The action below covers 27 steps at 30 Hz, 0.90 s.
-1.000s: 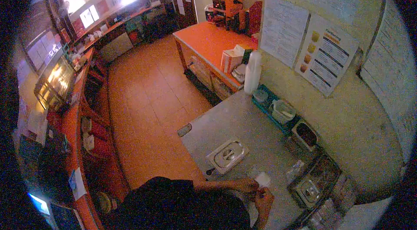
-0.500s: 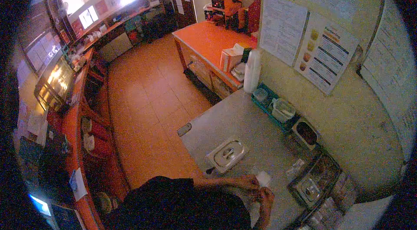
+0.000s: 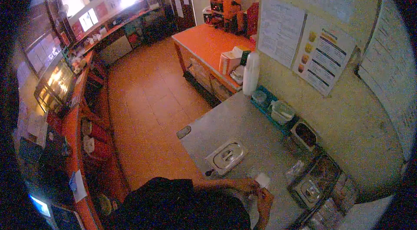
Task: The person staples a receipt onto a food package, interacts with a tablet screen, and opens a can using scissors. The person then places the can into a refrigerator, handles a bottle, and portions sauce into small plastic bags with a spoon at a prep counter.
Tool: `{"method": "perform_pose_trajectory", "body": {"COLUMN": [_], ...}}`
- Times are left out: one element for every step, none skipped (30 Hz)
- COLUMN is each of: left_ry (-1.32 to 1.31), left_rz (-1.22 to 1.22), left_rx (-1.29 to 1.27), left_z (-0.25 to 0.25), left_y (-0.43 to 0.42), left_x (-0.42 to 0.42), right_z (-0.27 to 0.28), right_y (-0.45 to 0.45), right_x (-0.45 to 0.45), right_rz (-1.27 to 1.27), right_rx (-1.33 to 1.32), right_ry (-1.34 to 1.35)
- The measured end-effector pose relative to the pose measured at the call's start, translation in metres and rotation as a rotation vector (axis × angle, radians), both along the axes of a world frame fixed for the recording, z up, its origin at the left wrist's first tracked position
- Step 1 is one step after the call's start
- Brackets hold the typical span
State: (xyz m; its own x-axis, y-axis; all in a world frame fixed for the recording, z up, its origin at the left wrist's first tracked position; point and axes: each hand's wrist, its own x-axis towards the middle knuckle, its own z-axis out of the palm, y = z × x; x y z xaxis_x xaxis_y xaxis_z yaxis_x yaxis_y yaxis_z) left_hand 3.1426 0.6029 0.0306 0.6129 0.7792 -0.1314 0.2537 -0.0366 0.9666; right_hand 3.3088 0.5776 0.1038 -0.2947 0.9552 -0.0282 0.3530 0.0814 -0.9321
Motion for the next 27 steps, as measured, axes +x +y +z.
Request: {"method": "perform_pose_trajectory", "body": {"left_ry": [0.053, 0.128, 0.232, 0.417, 0.419, 0.478, 0.538, 0.539, 0.52, 0.51, 0.5, 0.329, 0.154, 0.154, 0.2, 0.245, 0.244, 0.228, 0.212, 0.212, 0.233, 0.255, 0.258, 0.269, 0.275, 0.281, 0.298], "left_rz": [0.001, 0.01, 0.032, 0.086, 0.084, 0.071, 0.056, 0.055, 0.154, 0.204, 0.254, 0.317, 0.378, 0.377, 0.325, 0.273, 0.273, 0.349, 0.424, 0.425, 0.448, 0.472, 0.472, 0.467, 0.465, 0.464, 0.399], "left_rx": [0.013, 0.035, 0.071, 0.13, 0.138, 0.103, 0.064, 0.067, 0.161, 0.207, 0.253, 0.396, 0.536, 0.538, 0.442, 0.347, 0.349, 0.388, 0.428, 0.428, 0.45, 0.473, 0.475, 0.567, 0.613, 0.659, 0.784], "left_z": [0.014, 0.028, 0.035, 0.029, 0.03, 0.043, 0.053, 0.06, 0.066, 0.066, 0.067, 0.064, 0.061, 0.058, 0.058, 0.058, 0.057, 0.06, 0.063, 0.065, 0.085, 0.097, 0.093, 0.084, 0.074, 0.065, 0.052], "left_y": [-0.004, -0.008, -0.01, -0.01, -0.007, -0.006, -0.007, -0.01, -0.013, -0.013, -0.013, -0.008, -0.003, 0.004, 0.012, 0.017, 0.017, 0.015, 0.014, 0.01, 0.001, -0.003, -0.004, -0.007, -0.008, -0.009, -0.006], "left_x": [0.001, 0.001, 0.003, 0.008, 0.007, 0.005, 0.004, 0.003, 0.003, 0.004, 0.005, 0.009, 0.013, 0.014, 0.014, 0.013, 0.013, 0.013, 0.013, 0.013, 0.011, 0.009, 0.012, 0.019, 0.023, 0.026, 0.024], "right_z": [-0.01, -0.03, -0.03, -0.031, -0.03, -0.025, -0.023, -0.022, -0.019, -0.017, -0.015, -0.014, -0.017, -0.023, -0.016, -0.009, 0.0, 0.01, 0.012, 0.013, 0.013, 0.005, -0.012, -0.022, -0.029, -0.036, -0.033], "right_y": [0.002, 0.005, 0.005, 0.003, 0.002, 0.002, 0.002, 0.002, 0.003, 0.004, 0.007, 0.008, 0.007, 0.006, 0.006, 0.007, 0.007, 0.005, 0.005, 0.006, 0.008, 0.013, 0.02, 0.023, 0.024, 0.026, 0.026], "right_x": [0.003, 0.008, 0.008, 0.008, 0.006, 0.004, 0.004, 0.004, 0.003, -0.002, -0.007, -0.011, -0.012, -0.011, -0.014, -0.016, -0.018, -0.02, -0.018, -0.015, -0.012, -0.006, 0.003, 0.008, 0.011, 0.014, 0.014], "right_rz": [-0.003, -0.015, -0.026, -0.028, -0.089, -0.15, -0.154, -0.144, -0.133, -0.133, -0.207, -0.281, -0.282, -0.269, -0.255, -0.256, -0.31, -0.363, -0.362, -0.401, -0.44, -0.439, -0.501, -0.56, -0.559, -0.579, -0.584], "right_rx": [0.0, 0.096, 0.191, 0.191, 0.201, 0.21, 0.211, 0.296, 0.38, 0.379, 0.48, 0.579, 0.578, 0.528, 0.48, 0.484, 0.466, 0.447, 0.448, 0.463, 0.479, 0.481, 0.421, 0.358, 0.357, 0.297, 0.266], "right_ry": [0.002, -0.262, -0.527, -0.528, -0.588, -0.647, -0.647, -0.68, -0.713, -0.711, -0.648, -0.583, -0.581, -0.498, -0.415, -0.414, -0.388, -0.362, -0.361, -0.398, -0.435, -0.432, -0.289, -0.148, -0.148, 0.051, 0.15]}}
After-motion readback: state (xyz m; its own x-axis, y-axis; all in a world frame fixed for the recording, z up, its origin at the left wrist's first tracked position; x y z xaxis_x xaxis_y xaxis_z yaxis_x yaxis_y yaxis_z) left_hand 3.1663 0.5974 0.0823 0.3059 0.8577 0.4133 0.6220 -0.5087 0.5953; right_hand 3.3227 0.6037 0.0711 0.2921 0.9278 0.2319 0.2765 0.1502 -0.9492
